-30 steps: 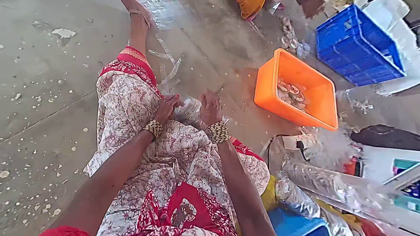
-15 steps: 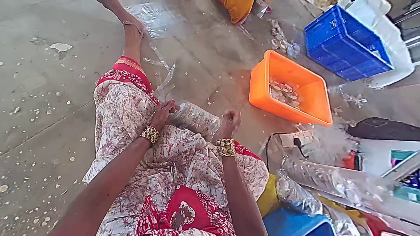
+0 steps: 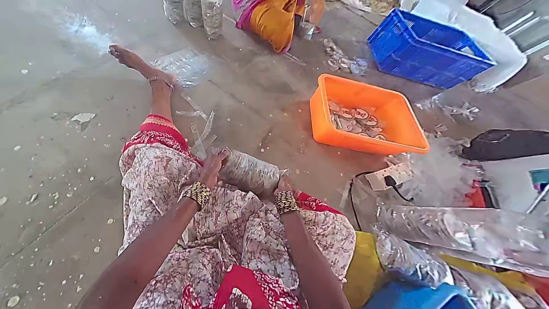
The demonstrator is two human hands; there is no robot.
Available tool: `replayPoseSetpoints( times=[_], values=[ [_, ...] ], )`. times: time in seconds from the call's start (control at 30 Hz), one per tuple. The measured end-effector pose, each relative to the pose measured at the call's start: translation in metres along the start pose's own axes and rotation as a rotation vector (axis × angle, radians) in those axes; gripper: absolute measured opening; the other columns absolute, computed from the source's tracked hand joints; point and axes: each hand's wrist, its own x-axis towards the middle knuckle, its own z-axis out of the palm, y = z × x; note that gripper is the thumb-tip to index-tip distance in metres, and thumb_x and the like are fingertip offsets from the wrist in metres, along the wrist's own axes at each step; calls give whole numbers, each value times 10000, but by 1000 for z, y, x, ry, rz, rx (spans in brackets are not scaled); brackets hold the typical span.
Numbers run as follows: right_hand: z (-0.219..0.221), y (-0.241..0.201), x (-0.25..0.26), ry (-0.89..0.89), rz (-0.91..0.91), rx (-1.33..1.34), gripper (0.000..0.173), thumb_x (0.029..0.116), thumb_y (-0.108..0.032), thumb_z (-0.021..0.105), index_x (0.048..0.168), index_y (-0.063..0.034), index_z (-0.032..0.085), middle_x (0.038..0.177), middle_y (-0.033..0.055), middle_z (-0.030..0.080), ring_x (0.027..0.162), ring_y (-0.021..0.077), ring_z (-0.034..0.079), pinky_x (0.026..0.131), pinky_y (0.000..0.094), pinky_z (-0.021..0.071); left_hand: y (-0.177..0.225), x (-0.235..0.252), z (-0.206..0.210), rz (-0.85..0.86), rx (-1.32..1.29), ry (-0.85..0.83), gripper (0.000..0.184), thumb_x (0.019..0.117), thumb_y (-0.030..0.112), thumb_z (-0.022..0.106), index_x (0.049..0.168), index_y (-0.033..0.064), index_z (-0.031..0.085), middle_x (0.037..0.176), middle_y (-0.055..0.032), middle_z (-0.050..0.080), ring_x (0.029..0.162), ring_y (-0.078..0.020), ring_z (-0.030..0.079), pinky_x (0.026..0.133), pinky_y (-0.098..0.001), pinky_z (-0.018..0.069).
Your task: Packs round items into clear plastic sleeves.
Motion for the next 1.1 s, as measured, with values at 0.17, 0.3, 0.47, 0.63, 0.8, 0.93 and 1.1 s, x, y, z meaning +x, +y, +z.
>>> replayPoseSetpoints(
  times=[0.17,0.3,0.47,0.63,0.8,0.93,1.1],
  values=[
    [-13,-6,12,198,-155,591,166,1055,-75,523,1111,60,602,952,125,640,869,132,633,806,264,522,-13,15,14,180,-357,-111,171,1063,84,476,1023,5,622,828,-12,668,772,-69,644,769,-235,546],
    [-12,23,23,71,-345,953,61,1024,34,492,1002,21,547,792,16,630,722,41,640,720,219,568,-35,11,-14,132,-220,-103,247,1078,213,459,1067,17,609,852,-14,652,793,-84,629,786,-259,532],
    [-14,40,-11,-116,-414,1054,147,1032,64,434,963,-19,533,785,35,705,762,131,729,780,303,630,-27,-38,-45,87,11,-211,258,993,124,635,1202,-11,566,943,-28,705,836,-95,702,798,-261,598],
    [-33,21,-36,59,-751,636,49,913,-3,599,910,8,646,878,0,607,834,25,590,774,190,516,-43,-56,-37,175,187,-128,166,978,108,655,1091,-12,632,920,-21,681,789,-51,648,760,-238,555],
    [-26,1,-66,165,-1092,335,118,951,-39,630,940,44,713,868,89,706,747,108,675,704,270,591,-57,-52,-39,307,203,-120,183,1026,126,567,1083,-11,675,952,-29,691,876,-30,649,844,-235,538],
    [-7,14,-67,104,-1185,-149,187,945,-46,550,911,38,714,913,183,724,838,288,729,758,411,598,-55,-53,-40,315,162,-145,164,1026,115,563,1031,5,685,891,10,698,795,-8,636,768,-212,529],
    [-15,-11,-81,272,-1272,-7,154,943,-54,589,879,11,713,818,128,702,729,192,691,682,296,578,-59,-47,-39,315,74,-170,159,1035,92,548,1006,10,682,828,14,705,698,-24,635,698,-209,538]
  ],
)
